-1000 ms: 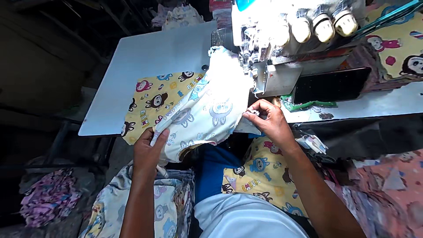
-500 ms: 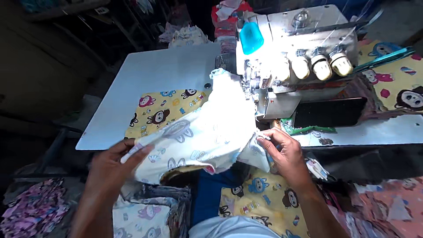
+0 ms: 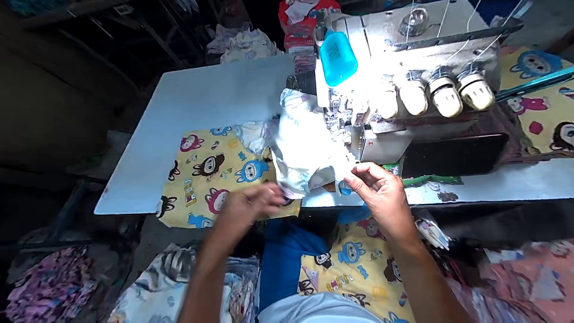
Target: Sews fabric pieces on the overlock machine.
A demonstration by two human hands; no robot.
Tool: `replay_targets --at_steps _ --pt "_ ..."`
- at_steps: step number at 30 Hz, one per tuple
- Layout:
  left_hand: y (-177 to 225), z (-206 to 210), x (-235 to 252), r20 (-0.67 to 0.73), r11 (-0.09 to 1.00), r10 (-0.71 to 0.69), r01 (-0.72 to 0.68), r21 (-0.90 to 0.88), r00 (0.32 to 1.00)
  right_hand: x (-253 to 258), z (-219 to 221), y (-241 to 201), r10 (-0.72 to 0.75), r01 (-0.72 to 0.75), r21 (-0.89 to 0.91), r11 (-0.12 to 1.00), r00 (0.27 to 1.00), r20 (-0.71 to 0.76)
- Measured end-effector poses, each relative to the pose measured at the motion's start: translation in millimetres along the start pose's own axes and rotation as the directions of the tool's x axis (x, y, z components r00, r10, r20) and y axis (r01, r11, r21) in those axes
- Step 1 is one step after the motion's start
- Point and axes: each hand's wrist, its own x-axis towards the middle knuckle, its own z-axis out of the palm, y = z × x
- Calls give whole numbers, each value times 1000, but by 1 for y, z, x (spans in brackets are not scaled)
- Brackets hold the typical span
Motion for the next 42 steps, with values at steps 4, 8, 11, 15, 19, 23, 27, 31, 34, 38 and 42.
replay_targets --at_steps 4,8,11,15,19,23,27,31,34,38,42 --pt "-20 77 -12 202 736 -89 201 -646 975 -1 6 -8 193 -227 448 865 974 121" --pt "-6 108 -2 38 412 -173 107 -905 984 -5 10 -14 247 -321 615 721 947 205" --pt "0 103 4 -306 602 -135 -167 -781 942 -11 12 -9 249 -277 534 799 960 127" --pt "-4 89 5 -477 806 56 -321 -497 877 -14 13 -7 313 -382 495 780 924 221" --pt "-4 88 5 -537 841 95 -356 -407 838 -10 15 -6 339 -529 510 679 841 421" --pt "-5 89 0 -560 869 145 -375 -322 816 -12 13 0 287 -421 689 590 907 308" --pt "-9 87 -2 -572 877 165 -385 -288 803 -15 4 5 226 -218 736 641 970 90" --pt "-10 90 -1 -581 863 203 -424 -273 788 -24 2 13 274 -218 608 764 962 0" --pt "-12 94 -2 -566 852 227 -443 -280 793 -25 6 16 296 -259 532 806 955 16" --pt "-16 93 -3 -546 844 302 -485 -228 782 -17 9 15 288 -286 467 837 955 68" --pt "-17 95 -5 -528 849 322 -486 -206 786 -11 13 9 252 -245 439 864 967 43"
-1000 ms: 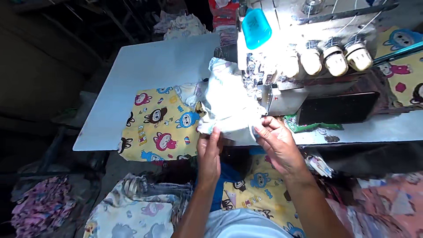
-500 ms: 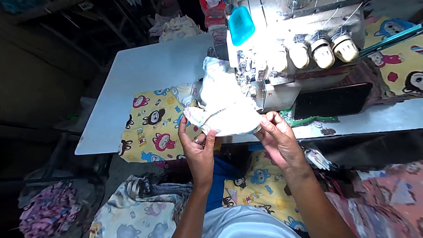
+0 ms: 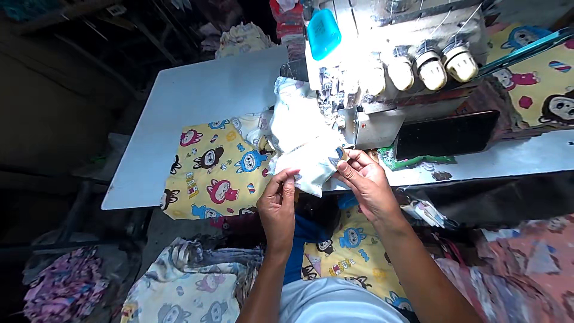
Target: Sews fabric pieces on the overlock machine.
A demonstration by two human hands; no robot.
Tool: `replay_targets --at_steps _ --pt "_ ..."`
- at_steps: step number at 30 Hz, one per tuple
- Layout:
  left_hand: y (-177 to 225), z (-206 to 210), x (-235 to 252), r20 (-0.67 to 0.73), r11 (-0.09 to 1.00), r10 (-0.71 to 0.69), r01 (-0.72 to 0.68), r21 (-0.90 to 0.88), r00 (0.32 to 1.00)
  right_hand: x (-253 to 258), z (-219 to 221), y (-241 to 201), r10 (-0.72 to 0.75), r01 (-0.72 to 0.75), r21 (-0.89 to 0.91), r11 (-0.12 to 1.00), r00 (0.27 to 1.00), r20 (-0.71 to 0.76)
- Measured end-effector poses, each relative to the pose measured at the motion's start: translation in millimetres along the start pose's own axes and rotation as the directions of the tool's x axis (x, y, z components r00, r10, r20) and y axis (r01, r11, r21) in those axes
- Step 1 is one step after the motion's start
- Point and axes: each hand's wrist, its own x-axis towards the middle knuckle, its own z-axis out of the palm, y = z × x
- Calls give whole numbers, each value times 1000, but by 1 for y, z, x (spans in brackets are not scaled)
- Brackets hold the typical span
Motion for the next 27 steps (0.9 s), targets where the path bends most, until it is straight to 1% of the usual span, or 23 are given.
replay_targets --at_steps 4,6,8,10,11,12,15,17,20,22,25,27 --pt "4 6 -3 -18 996 -55 53 -72 998 0 3 -2 -192 184 -165 969 981 -34" --pt "6 8 -2 0 990 -95 95 -106 995 0 1 -3 -259 245 -251 937 966 -22" --pt "4 5 -2 91 990 -114 121 -77 989 -1 -3 -3 -289 273 -307 912 957 -8" --pt "1 3 -2 179 991 -127 133 -19 976 -3 -6 -4 -283 266 -331 905 959 -5" --pt "1 2 -2 202 991 -132 135 -4 970 -5 -7 -4 -273 257 -333 907 962 -1" --pt "1 1 -2 189 992 -125 127 4 974 -6 -8 -4 -265 252 -328 911 964 3" --pt "7 4 -1 50 999 -31 31 -7 998 -15 -11 -6 -256 247 -312 918 967 13" --pt "11 7 -1 47 999 -10 8 31 999 -21 -11 -7 -251 241 -293 925 968 6" --pt "16 5 -4 98 978 -108 88 191 989 -29 -13 -6 -284 276 -256 927 959 4" --pt "23 -3 -1 182 963 -139 91 253 973 -33 -17 -4 -332 325 -280 903 943 25" --pt "36 -16 21 297 946 -182 85 313 937 -32 -15 -6 -386 375 -385 843 921 52" --pt "43 -21 44 372 927 -186 37 373 909 -21 -9 -12 -426 414 -475 777 900 87"
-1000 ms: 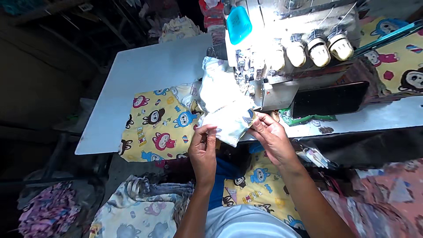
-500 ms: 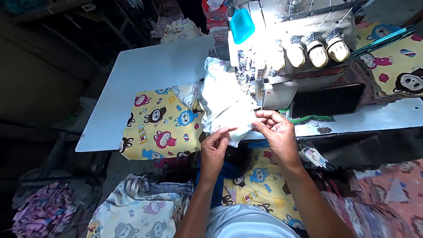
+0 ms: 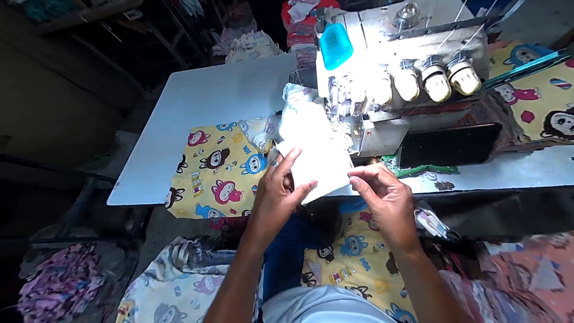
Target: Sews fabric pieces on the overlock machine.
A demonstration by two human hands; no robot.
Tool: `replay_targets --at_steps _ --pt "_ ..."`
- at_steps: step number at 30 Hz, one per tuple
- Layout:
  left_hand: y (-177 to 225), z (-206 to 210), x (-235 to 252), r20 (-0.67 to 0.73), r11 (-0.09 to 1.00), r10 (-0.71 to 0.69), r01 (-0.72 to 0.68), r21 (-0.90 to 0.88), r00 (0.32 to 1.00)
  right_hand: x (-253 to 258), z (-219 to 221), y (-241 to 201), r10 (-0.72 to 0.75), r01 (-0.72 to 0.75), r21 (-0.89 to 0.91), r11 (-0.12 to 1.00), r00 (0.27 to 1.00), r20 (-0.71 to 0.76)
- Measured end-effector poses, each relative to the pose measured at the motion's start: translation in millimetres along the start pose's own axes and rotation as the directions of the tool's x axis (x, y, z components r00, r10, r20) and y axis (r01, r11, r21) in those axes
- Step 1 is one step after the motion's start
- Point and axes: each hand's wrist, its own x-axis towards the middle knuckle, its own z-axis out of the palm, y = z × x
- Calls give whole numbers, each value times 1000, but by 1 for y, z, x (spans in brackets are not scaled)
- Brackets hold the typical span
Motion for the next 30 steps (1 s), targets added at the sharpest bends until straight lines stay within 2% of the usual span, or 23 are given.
replay_targets --at_steps 3,6,10,14,17,23,27,30 --pt "2 -16 32 70 998 4 -9 66 998 23 9 -3 -95 96 -247 964 995 17" --pt "-4 -20 69 83 999 -43 42 20 996 36 17 -7 -224 215 -503 837 974 43" --pt "-5 -19 95 34 994 -111 110 19 993 36 18 -7 -238 231 -652 722 968 79" --pt "-15 -17 104 -54 991 -131 133 22 990 30 18 -3 -212 217 -660 719 973 89" --pt "-19 -16 93 -102 986 -145 152 71 984 24 17 0 -176 210 -641 739 977 118" --pt "-25 -21 25 -144 979 -86 111 174 986 13 22 3 -146 207 -563 800 978 152" --pt "-36 -11 0 -185 964 -16 64 257 983 12 29 1 -142 229 -456 860 966 218" --pt "-44 4 -24 -102 966 40 -13 258 994 12 34 -1 -119 209 -299 931 948 295"
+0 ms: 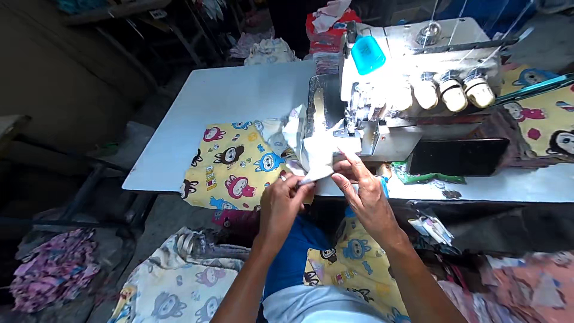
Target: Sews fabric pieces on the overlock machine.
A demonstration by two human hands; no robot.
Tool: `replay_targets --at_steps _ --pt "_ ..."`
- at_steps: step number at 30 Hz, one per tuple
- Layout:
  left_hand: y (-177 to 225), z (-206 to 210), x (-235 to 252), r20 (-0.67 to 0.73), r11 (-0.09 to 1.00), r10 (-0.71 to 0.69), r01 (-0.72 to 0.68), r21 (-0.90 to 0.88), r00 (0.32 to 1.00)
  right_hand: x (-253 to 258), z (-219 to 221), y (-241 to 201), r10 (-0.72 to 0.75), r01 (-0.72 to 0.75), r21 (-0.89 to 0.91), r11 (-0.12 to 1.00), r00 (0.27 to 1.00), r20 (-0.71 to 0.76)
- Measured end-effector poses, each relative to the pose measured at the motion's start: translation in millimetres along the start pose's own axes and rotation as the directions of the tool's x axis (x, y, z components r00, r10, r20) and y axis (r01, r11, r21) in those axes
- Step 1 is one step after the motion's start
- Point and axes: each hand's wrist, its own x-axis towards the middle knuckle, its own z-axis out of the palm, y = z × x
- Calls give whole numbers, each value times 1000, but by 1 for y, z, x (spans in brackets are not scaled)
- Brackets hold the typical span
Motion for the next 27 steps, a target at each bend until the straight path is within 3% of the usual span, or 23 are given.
replay_targets --at_steps 2,5,7,9,11,14,17,20,22,25,27 --pt "0 11 -14 111 989 147 -147 -5 983 1 1 -1 10 -15 112 994 999 39" --pt "6 17 -19 254 932 357 -361 -34 899 3 -2 6 133 -113 148 983 982 -135" --pt "9 13 -13 243 901 432 -423 -90 868 5 -12 22 197 -174 109 979 941 -274" --pt "17 5 -2 149 875 482 -468 -121 863 6 -23 35 185 -175 58 983 919 -348" --pt "28 -6 18 85 853 521 -514 -96 849 6 -29 26 116 -110 39 993 929 -351" --pt "45 -25 61 236 823 543 -567 40 806 7 -29 -13 -64 92 72 993 945 -321" --pt "53 -40 114 300 732 630 -676 79 717 13 -32 -36 -131 178 93 980 918 -375" --pt "87 -82 143 228 756 629 -653 43 743 19 -33 -29 -83 187 298 936 941 -329" --pt "112 -108 146 168 781 590 -611 126 789 17 -29 -23 -40 135 374 918 968 -250" --pt "138 -127 137 110 800 540 -550 240 834 12 -27 -23 -14 64 336 940 989 -149" --pt "146 -132 134 130 816 516 -532 226 847 7 -29 -28 20 13 317 948 995 -102"
